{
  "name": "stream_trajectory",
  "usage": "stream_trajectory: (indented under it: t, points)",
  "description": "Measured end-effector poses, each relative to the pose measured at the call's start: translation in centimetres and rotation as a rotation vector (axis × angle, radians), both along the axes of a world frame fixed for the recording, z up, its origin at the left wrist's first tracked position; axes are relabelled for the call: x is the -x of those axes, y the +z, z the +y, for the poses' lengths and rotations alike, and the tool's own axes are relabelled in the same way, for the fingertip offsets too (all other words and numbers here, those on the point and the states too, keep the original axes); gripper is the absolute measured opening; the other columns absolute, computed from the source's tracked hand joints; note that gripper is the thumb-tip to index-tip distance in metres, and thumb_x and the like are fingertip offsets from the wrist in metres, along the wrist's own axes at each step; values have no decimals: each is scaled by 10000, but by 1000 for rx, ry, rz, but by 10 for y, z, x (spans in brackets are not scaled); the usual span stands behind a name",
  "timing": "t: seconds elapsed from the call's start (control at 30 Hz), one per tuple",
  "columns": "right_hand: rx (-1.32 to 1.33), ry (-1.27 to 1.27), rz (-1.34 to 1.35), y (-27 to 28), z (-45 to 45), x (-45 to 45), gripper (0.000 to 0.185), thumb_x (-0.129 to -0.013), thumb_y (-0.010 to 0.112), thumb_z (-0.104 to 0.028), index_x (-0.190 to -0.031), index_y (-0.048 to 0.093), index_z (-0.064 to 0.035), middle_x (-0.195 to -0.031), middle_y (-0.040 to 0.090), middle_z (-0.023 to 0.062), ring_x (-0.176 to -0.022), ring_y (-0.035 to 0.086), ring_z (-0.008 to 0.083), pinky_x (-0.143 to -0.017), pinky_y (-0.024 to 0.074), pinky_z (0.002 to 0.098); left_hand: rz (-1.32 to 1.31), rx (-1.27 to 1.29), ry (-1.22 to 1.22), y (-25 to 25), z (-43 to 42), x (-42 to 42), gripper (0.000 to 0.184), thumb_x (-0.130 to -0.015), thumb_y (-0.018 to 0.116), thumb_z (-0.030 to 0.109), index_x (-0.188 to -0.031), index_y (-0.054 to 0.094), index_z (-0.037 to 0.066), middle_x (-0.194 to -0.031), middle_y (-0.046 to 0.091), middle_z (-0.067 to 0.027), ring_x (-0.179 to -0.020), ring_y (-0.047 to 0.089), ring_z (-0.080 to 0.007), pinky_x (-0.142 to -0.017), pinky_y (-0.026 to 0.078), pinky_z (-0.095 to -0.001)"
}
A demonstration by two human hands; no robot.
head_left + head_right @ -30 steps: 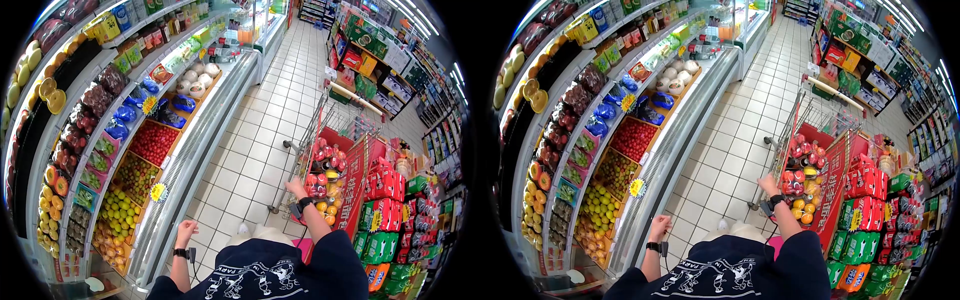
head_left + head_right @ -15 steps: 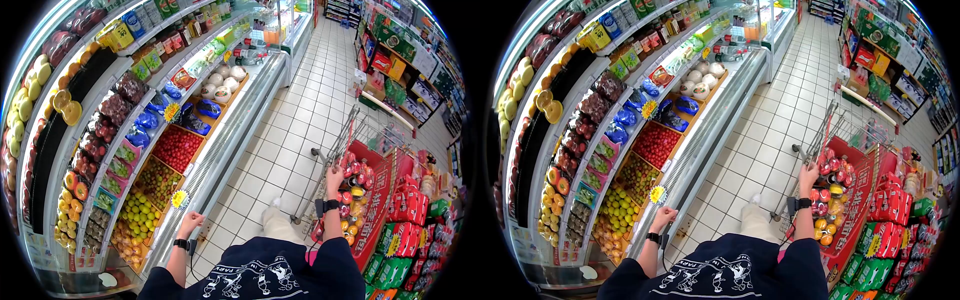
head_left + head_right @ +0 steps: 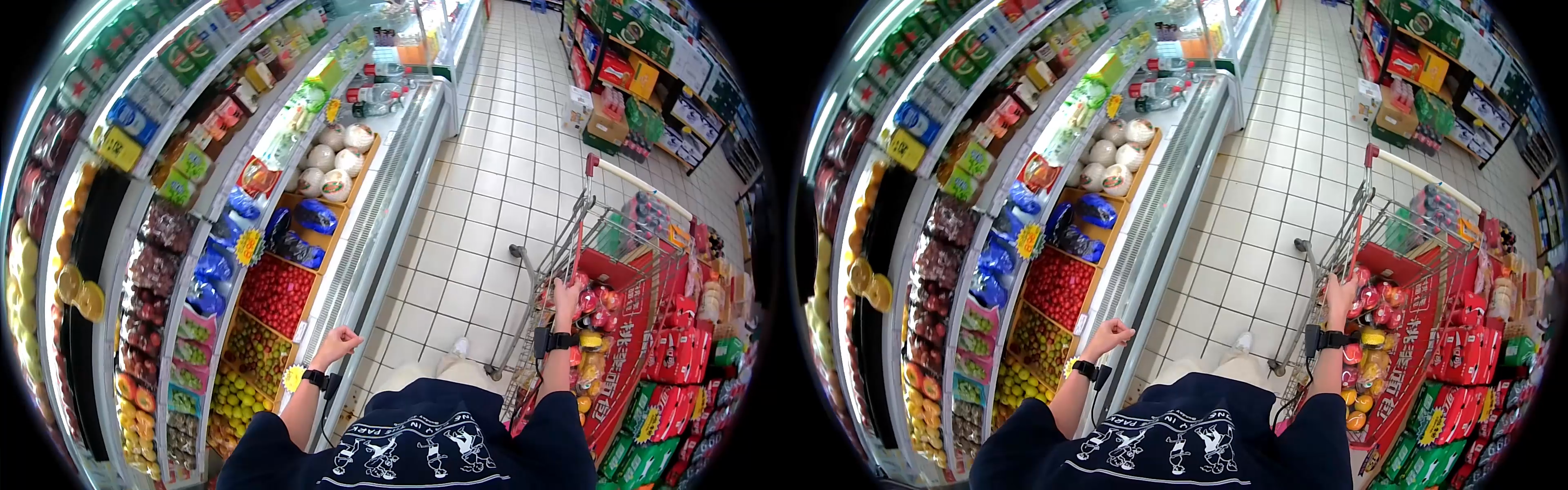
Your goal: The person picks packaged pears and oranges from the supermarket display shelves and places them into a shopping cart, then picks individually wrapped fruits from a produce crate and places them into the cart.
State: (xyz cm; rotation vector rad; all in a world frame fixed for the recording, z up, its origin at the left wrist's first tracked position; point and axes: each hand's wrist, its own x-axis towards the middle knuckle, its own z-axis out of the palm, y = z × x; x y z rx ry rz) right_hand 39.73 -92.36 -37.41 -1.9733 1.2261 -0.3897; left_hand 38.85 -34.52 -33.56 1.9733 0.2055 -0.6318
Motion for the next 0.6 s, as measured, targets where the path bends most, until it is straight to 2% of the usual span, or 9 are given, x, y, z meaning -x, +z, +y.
stream_trajectory:
  t: [0.07,0.13,0.17,0.2,0.3,0.4,0.47,0.53,0.6]
  points:
    - [22,-13,2,7,-5,-9,716,-770,665,-266,-1372,389,6,-1142,614,238,-1069,599,351,-961,431,417,30,12,-22,-6,-3,-23,228,-831,743,203,-798,591,35,-699,623,-15,-604,604,-82,-553,511,-228]
    - [-184,40,-7,38,-4,-18,773,-764,688,-332,-1368,407,60,-1280,542,265,-1165,548,371,-991,408,384,67,29,-34,-10,-9,-42,224,-832,741,199,-796,590,37,-701,624,-16,-603,604,-82,-556,512,-228]
    - [-112,40,-28,21,-15,-23,666,-765,704,-305,-1292,493,44,-1162,615,236,-1076,600,352,-933,445,381,67,38,-22,-12,-11,-53,218,-833,739,192,-795,591,36,-699,625,-17,-602,605,-83,-560,513,-226]
    - [-105,23,-25,8,-21,-29,666,-765,704,-305,-1292,493,44,-1162,615,236,-1076,600,352,-933,445,381,64,47,-16,-11,-15,-68,212,-834,736,185,-794,591,36,-697,625,-18,-601,605,-85,-564,515,-224]
    - [42,61,-125,-12,-32,-39,419,-764,696,-238,-1073,590,25,-939,672,176,-874,650,321,-807,491,382,71,41,-80,-30,-20,-115,211,-836,732,184,-803,599,24,-703,629,-29,-612,612,-95,-573,526,-236]
    - [86,8,-75,-14,-30,-48,462,-759,680,-222,-1122,555,34,-941,665,204,-881,646,336,-817,488,393,82,48,-151,-40,-33,-164,226,-837,729,184,-809,591,7,-725,637,-50,-645,622,-103,-584,545,-254]
    - [243,-98,16,-18,-25,-58,488,-739,672,-209,-1123,543,63,-963,646,248,-936,635,382,-842,487,415,79,84,-188,-47,-40,-203,229,-832,737,185,-811,591,10,-721,636,-49,-650,625,-106,-581,547,-261]
    - [77,-115,69,-12,-27,-62,500,-725,676,-211,-1134,553,49,-990,641,254,-971,631,392,-868,486,419,87,107,-194,-52,-44,-247,233,-826,746,185,-811,590,13,-720,637,-49,-649,624,-107,-582,549,-264]
    - [160,-187,93,-10,-31,-73,502,-712,686,-219,-1130,567,30,-1001,643,252,-980,635,383,-896,484,421,97,149,-182,-54,-50,-287,226,-820,753,188,-823,592,29,-739,653,-47,-670,633,-108,-588,553,-270]
